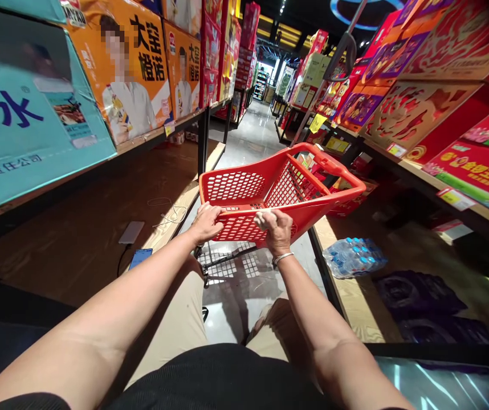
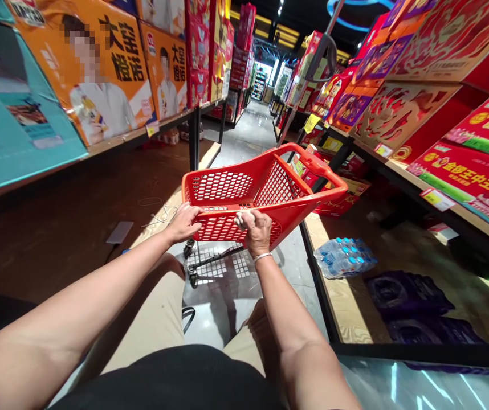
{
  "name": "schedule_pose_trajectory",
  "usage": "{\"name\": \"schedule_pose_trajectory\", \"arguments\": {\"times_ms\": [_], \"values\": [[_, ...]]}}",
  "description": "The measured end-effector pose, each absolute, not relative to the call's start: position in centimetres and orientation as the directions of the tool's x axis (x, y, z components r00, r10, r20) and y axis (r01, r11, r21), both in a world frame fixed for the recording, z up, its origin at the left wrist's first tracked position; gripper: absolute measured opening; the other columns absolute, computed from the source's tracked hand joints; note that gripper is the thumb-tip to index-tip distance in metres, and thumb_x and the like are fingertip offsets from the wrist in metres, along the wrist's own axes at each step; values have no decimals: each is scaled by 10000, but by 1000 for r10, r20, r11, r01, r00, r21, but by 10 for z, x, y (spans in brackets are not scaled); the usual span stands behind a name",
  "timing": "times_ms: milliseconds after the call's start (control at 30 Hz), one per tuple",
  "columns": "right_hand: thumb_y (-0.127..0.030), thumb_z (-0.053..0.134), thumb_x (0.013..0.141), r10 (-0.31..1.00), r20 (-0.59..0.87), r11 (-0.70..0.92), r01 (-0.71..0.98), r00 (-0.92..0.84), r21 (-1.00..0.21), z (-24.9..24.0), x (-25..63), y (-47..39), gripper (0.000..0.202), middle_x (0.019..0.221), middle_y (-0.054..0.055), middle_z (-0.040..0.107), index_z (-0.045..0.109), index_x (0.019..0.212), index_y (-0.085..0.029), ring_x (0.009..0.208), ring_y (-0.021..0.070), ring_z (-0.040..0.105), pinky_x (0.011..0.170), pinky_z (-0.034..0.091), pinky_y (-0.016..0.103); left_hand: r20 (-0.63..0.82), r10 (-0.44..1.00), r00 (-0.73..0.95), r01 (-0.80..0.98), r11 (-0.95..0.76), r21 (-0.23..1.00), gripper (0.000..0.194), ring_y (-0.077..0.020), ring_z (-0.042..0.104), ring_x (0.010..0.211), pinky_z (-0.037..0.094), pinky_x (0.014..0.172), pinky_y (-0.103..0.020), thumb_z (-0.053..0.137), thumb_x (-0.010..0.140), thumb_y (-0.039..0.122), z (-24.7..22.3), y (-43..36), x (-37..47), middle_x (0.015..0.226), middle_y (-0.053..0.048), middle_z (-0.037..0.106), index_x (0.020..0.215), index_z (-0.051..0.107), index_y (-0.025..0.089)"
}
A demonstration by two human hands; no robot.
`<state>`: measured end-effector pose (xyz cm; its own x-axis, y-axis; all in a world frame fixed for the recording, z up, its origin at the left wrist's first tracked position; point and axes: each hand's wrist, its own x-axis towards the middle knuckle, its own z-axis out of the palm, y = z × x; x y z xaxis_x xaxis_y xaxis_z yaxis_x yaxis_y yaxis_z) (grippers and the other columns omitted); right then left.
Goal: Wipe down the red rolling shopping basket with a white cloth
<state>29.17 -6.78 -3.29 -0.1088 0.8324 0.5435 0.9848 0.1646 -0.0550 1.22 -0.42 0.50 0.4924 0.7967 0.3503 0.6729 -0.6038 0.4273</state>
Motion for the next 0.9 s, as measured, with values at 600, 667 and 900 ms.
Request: {"name": "schedule_pose_trajectory", "arguments": {"times_ms": [600,667,900], "values": [[-121,545,837,828,557,158,979,-58,-133,5,297,-96,634,1416,121,509,546,1453,-273,1147,266,484,968,443,374,211,819,534,696,-567,440,414,-335,580,1104,445,1039,-496,555,742,365,23,17,-2,1073,-111,675,1100,659,185],[-144,527,837,747,664,53,990,45,-127,42,319,-93,662,1443,159,481,489,1494,-210,1238,295,449,1038,406,424,239,824,513,715,-565,412,525,-354,551,1191,433,1063,-502,575,763,397,28,11,7,1233,-133,648,1240,615,180],[-117,487,856,830,555,-28,998,58,-62,68,304,-59,507,1247,138,604,657,1317,-242,1098,275,496,933,408,384,276,775,568,710,-632,312,791,-376,448,1348,294,1172,-537,591,814,380,30,-13,67,1475,-179,506,1537,368,148]]}}
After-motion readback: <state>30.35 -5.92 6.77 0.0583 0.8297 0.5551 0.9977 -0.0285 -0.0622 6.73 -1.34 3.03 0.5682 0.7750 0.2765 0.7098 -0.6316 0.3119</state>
